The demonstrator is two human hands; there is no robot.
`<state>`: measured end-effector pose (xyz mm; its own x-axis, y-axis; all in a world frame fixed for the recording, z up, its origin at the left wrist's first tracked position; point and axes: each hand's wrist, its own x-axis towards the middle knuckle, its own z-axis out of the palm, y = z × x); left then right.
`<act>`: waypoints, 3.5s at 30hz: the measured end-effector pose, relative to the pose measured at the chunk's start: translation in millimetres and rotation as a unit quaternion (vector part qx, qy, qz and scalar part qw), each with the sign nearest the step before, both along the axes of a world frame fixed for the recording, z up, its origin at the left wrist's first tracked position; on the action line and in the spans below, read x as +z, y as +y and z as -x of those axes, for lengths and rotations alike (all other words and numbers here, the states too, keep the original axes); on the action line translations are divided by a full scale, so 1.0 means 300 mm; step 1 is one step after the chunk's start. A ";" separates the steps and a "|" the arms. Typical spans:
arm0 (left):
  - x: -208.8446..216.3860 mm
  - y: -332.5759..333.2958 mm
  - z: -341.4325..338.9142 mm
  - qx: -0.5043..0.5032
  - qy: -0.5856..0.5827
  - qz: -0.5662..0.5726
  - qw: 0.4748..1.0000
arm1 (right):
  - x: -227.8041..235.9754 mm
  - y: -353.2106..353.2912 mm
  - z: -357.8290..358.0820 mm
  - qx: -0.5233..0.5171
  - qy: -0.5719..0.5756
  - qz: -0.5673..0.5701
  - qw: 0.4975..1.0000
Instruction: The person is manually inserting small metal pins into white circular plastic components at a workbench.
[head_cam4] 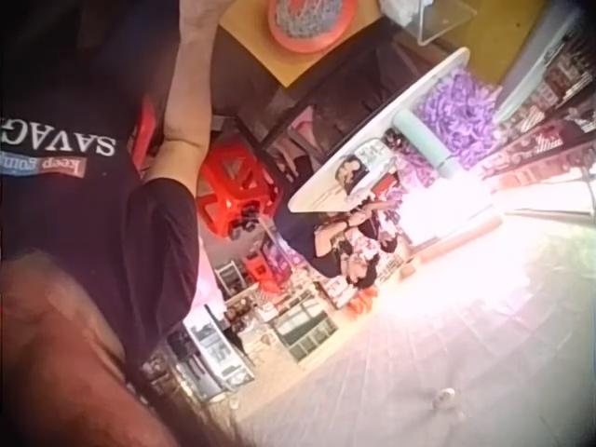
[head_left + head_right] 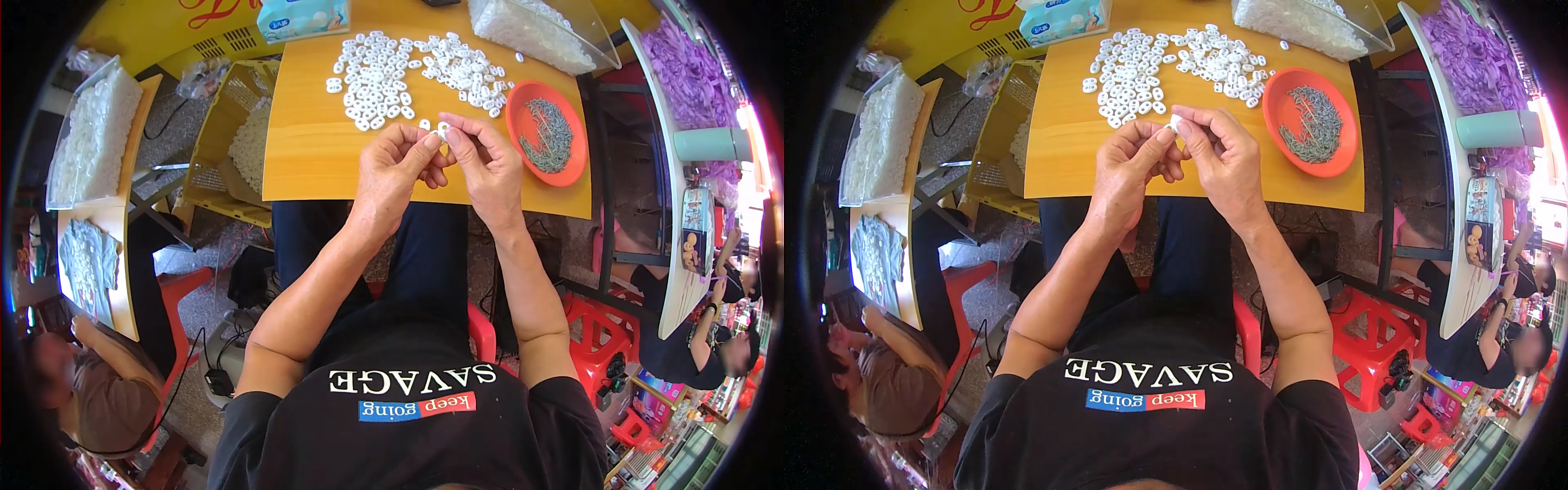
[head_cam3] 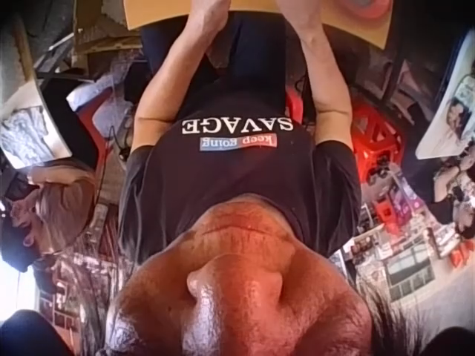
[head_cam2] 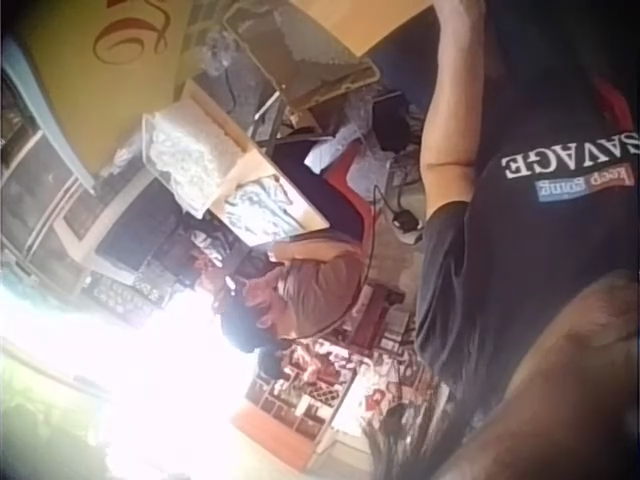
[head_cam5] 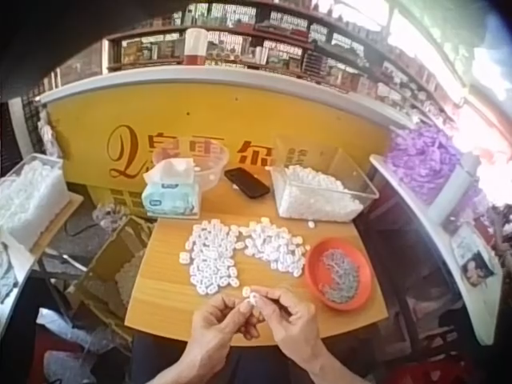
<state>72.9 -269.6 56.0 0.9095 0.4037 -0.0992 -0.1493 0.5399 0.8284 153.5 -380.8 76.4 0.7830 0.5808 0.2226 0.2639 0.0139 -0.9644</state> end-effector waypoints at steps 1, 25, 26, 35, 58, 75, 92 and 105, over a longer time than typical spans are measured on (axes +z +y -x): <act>-0.005 -0.004 -0.002 0.008 -0.003 0.008 1.000 | -0.004 0.004 0.002 -0.006 0.005 -0.016 1.000; -0.063 -0.002 -0.017 0.013 -0.122 -0.173 0.977 | -0.018 0.002 -0.019 0.097 0.280 -0.132 0.946; -0.056 -0.003 -0.014 -0.007 -0.118 -0.155 0.981 | -0.008 -0.003 -0.011 0.109 0.307 -0.141 0.935; -0.043 -0.042 0.010 -0.053 -0.160 -0.030 0.985 | 0.011 -0.023 0.015 0.111 0.307 -0.136 0.935; -0.051 0.502 0.116 0.243 0.063 -0.301 0.920 | -0.125 -0.011 -0.159 -0.052 -0.003 0.113 0.992; -0.135 0.075 -0.060 0.024 -0.014 -0.299 0.954 | -0.179 0.049 -0.140 -0.043 -0.325 0.244 0.913; -0.153 0.028 -0.118 0.048 0.042 -0.285 0.956 | -0.150 0.141 -0.318 -0.073 -0.370 0.199 0.904; -0.174 0.026 -0.123 0.060 0.009 -0.300 0.952 | -0.191 0.160 -0.364 -0.019 -0.488 0.256 0.834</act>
